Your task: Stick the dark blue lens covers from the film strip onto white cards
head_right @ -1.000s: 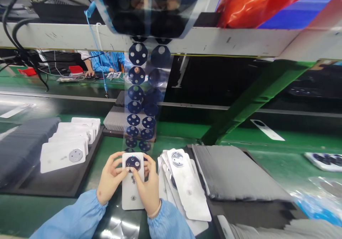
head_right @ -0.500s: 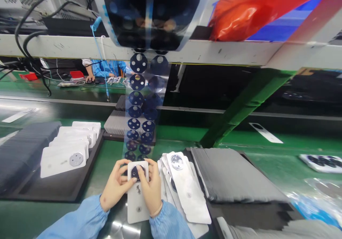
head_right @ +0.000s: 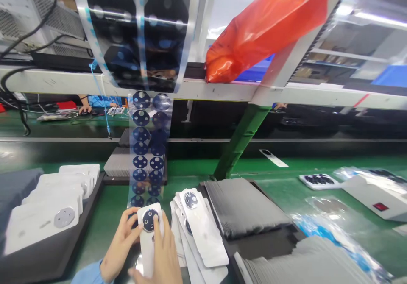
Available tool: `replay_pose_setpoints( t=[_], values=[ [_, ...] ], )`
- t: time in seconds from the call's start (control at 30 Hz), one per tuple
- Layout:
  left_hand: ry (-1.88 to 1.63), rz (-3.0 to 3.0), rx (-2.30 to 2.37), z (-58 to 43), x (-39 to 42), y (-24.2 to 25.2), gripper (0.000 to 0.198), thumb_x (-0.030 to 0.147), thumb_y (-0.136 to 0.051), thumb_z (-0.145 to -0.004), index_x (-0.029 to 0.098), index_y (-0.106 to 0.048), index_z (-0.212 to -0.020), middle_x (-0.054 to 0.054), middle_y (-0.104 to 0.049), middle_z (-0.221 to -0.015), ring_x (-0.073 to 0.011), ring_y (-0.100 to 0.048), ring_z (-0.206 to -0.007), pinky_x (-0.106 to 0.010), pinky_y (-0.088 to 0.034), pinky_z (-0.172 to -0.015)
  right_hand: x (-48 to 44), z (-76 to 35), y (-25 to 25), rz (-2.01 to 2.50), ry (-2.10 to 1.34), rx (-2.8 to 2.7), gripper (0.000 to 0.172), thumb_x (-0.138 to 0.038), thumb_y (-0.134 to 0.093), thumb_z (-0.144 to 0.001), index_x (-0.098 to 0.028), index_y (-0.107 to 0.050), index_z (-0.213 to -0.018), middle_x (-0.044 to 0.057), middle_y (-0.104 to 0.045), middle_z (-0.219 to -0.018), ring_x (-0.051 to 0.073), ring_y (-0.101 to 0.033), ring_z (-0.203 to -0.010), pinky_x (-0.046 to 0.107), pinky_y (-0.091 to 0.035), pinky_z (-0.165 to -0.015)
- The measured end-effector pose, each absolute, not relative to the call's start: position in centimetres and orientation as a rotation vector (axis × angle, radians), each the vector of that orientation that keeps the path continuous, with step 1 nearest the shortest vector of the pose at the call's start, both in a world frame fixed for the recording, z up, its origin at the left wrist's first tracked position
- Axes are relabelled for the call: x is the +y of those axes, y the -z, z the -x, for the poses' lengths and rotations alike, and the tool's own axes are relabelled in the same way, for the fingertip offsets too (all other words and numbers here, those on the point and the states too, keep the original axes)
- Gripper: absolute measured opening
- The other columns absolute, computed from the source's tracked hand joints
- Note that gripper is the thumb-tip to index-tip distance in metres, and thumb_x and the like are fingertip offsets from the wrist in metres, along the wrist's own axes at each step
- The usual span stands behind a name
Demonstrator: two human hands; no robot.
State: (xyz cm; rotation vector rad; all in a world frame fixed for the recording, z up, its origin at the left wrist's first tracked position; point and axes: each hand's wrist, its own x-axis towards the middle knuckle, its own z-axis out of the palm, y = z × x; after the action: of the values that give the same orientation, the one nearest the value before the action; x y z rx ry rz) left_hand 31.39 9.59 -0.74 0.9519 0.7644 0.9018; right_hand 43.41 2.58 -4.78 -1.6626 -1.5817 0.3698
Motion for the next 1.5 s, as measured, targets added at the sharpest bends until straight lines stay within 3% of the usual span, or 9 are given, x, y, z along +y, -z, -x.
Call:
replay_pose_setpoints(
  t=[0.07, 0.17, 0.33, 0.47, 0.6, 0.77, 1.2, 1.37, 1.5],
  values=[
    [-0.828, -0.913, 0.677, -31.7, 9.2, 0.8, 0.034, 0.039, -0.058, -0.090, 0.028, -0.042, -0.118, -0.008, -0.054, -0.133, -0.0277, -0.057, -0.117, -0.040, -0.050, -0.092, 1.8, -44.1, 5.5, 1.721, -0.301, -1.631, 0.103, -0.026, -0.074, -0.067, -0.027, -0.017, -0.152, 0.013, -0.022, -0.155, 0.042, -0.032, -0.137, 0.053, -0.041, -0.103],
    [-0.749, -0.906, 0.577, -32.1, 8.7, 0.9, 0.038, 0.047, -0.056, -0.089, 0.026, -0.051, -0.120, -0.008, -0.053, -0.135, -0.0291, -0.049, -0.126, -0.044, -0.038, -0.107, 1.9, -47.7, 5.0, 1.706, -0.213, -1.628, 0.072, -0.019, -0.054, -0.083, -0.029, -0.025, -0.149, 0.009, -0.026, -0.154, 0.033, -0.034, -0.138, 0.048, -0.042, -0.104],
    [-0.514, -1.093, 0.803, -33.3, 8.5, 0.5, 0.044, 0.058, -0.056, -0.085, 0.026, -0.060, -0.115, -0.004, -0.056, -0.132, -0.0275, -0.038, -0.134, -0.043, -0.018, -0.117, 4.1, -54.7, 3.4, 1.834, -0.097, -1.449, 0.050, -0.040, -0.046, -0.092, -0.026, -0.041, -0.140, 0.011, -0.037, -0.147, 0.032, -0.037, -0.135, 0.053, -0.036, -0.107],
    [-0.514, -0.994, 0.841, -35.9, 8.7, 0.2, 0.040, 0.053, -0.057, -0.084, 0.024, -0.062, -0.110, -0.004, -0.059, -0.128, -0.0256, -0.041, -0.131, -0.040, -0.022, -0.116, 5.4, -55.7, 5.2, 1.908, -0.104, -1.402, 0.052, -0.044, -0.042, -0.092, -0.015, -0.046, -0.135, 0.019, -0.039, -0.144, 0.035, -0.039, -0.134, 0.051, -0.035, -0.108],
    [-0.551, -0.867, 0.999, -38.9, 9.8, 0.4, 0.040, 0.048, -0.063, -0.078, 0.022, -0.061, -0.108, -0.006, -0.057, -0.131, -0.0257, -0.036, -0.135, -0.039, -0.022, -0.115, 5.3, -55.1, 6.9, 1.951, -0.110, -1.443, 0.064, -0.048, -0.050, -0.087, -0.020, -0.036, -0.143, 0.016, -0.030, -0.151, 0.036, -0.032, -0.138, 0.051, -0.033, -0.108],
    [-0.504, -0.811, 1.027, -41.2, 11.7, 0.4, 0.038, 0.054, -0.056, -0.079, 0.021, -0.062, -0.098, -0.009, -0.065, -0.120, -0.0297, -0.047, -0.127, -0.045, -0.032, -0.108, 4.9, -55.2, 7.2, 2.057, -0.107, -1.481, 0.088, -0.041, -0.067, -0.073, -0.021, -0.025, -0.147, 0.018, -0.026, -0.153, 0.042, -0.030, -0.137, 0.055, -0.031, -0.106],
    [-0.368, -0.708, 1.158, -43.1, 14.2, 0.8, 0.059, 0.074, -0.048, -0.074, 0.017, -0.065, -0.074, -0.016, -0.071, -0.099, -0.0367, -0.051, -0.121, -0.044, -0.028, -0.110, 5.2, -56.4, 7.8, 2.003, -0.225, -1.482, 0.086, -0.040, -0.064, -0.072, -0.019, -0.027, -0.147, 0.018, -0.031, -0.151, 0.040, -0.029, -0.138, 0.053, -0.034, -0.106],
    [-0.460, -0.754, 1.072, -43.9, 12.7, 0.1, 0.056, 0.069, -0.062, -0.070, 0.018, -0.066, -0.093, -0.012, -0.070, -0.110, -0.0341, -0.051, -0.121, -0.042, -0.032, -0.107, 4.9, -57.0, 7.1, 1.914, -0.405, -1.414, 0.084, -0.042, -0.063, -0.073, -0.017, -0.031, -0.147, 0.014, -0.033, -0.152, 0.034, -0.027, -0.141, 0.050, -0.030, -0.111],
    [-0.579, -0.750, 1.002, -44.5, 10.7, -0.6, 0.066, 0.063, -0.070, -0.068, 0.019, -0.054, -0.115, -0.012, -0.061, -0.127, -0.0279, -0.049, -0.125, -0.034, -0.037, -0.103, 4.4, -56.9, 6.1, 1.749, -0.614, -1.265, 0.082, -0.044, -0.063, -0.074, -0.018, -0.032, -0.146, 0.011, -0.033, -0.152, 0.028, -0.027, -0.142, 0.044, -0.025, -0.115]
  ],
)
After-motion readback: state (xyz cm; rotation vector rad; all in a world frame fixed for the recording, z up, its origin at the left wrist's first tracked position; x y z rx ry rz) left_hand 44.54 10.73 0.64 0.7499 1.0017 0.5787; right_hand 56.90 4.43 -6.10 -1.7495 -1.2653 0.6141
